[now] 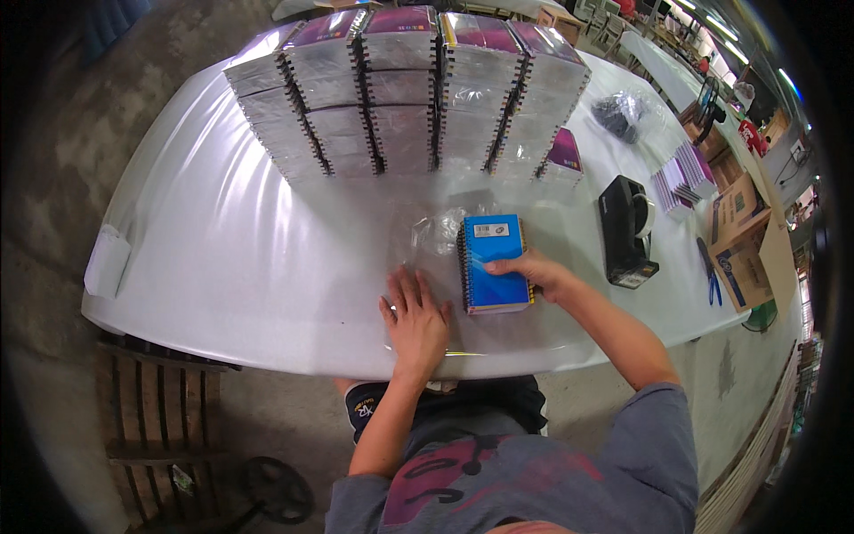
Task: The person wraps stacks of spiral-bound notebooks in clear plastic film and seals them with tape. The person repeatedly places notebooks into plastic, folds the film, and applies tape to secure the package.
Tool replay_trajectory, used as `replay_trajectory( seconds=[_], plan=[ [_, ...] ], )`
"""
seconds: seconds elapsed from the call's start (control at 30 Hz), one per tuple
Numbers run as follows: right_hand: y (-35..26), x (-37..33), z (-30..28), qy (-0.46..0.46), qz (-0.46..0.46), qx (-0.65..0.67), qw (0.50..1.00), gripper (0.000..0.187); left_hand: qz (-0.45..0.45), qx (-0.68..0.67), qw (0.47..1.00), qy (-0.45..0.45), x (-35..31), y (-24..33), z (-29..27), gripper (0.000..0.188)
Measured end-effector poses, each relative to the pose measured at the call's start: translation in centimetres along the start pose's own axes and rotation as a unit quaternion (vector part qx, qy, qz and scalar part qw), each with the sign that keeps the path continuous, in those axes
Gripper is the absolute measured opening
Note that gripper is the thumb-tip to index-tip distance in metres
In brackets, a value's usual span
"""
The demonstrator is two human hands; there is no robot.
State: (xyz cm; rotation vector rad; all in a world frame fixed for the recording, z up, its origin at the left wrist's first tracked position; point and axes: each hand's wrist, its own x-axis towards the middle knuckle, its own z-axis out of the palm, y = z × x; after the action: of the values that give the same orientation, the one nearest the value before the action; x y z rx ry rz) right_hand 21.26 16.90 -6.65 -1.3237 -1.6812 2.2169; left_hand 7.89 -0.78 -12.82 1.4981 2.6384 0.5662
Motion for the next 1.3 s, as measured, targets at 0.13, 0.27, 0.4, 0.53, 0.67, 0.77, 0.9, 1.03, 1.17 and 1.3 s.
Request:
replay_trajectory(
  seconds=[0.13, 0.27, 0.4, 0.53, 0.67, 0.77, 0.9, 1.03, 1.17, 1.3],
  plan=[
    [-0.5, -0.3, 0.2, -0.003, 0.004, -0.002, 1.000, 0.065, 0.009, -0.023, 1.000, 0.011, 0.1, -0.1, -0.6, 0.064],
    [-0.2, -0.4, -0.1, 0.001, -0.003, 0.000, 1.000, 0.063, 0.074, 0.003, 0.996, 0.044, 1.1, 0.6, -2.8, 0.058],
    [-0.9, -0.9, 0.3, -0.004, 0.006, -0.030, 1.000, 0.063, 0.004, -0.381, 0.923, -0.051, 3.0, 0.6, -5.6, 0.062],
    [-1.2, -1.1, 0.2, -0.017, -0.002, -0.015, 1.000, 0.063, -0.027, -0.417, 0.904, -0.087, 5.6, -2.0, -6.1, 0.062],
    [-0.9, -1.0, 0.1, -0.013, -0.015, -0.024, 1.000, 0.061, -0.069, -0.495, 0.840, -0.212, 6.1, -3.0, -6.7, 0.067],
    [0.0, -0.1, -0.3, -0.012, -0.027, -0.022, 0.999, 0.061, -0.020, -0.505, 0.828, -0.244, 5.9, -2.5, -6.8, 0.070],
    [-0.3, -0.5, -0.2, -0.007, -0.012, -0.028, 1.000, 0.062, 0.017, -0.521, 0.828, -0.206, 6.1, -0.2, -7.6, 0.078],
    [-0.5, -1.0, 0.2, 0.005, -0.011, -0.019, 1.000, 0.058, 0.038, -0.548, 0.799, -0.247, 6.2, 3.4, -8.3, 0.091],
    [-0.5, -1.1, 0.5, 0.038, 0.013, -0.008, 0.999, 0.053, 0.035, -0.514, 0.799, -0.310, 6.8, 5.6, -6.8, 0.102],
    [-0.5, -1.8, 0.9, 0.087, -0.024, -0.100, 0.991, 0.058, 0.034, -0.473, 0.818, -0.324, 6.9, 6.1, -5.7, 0.106]
  ],
)
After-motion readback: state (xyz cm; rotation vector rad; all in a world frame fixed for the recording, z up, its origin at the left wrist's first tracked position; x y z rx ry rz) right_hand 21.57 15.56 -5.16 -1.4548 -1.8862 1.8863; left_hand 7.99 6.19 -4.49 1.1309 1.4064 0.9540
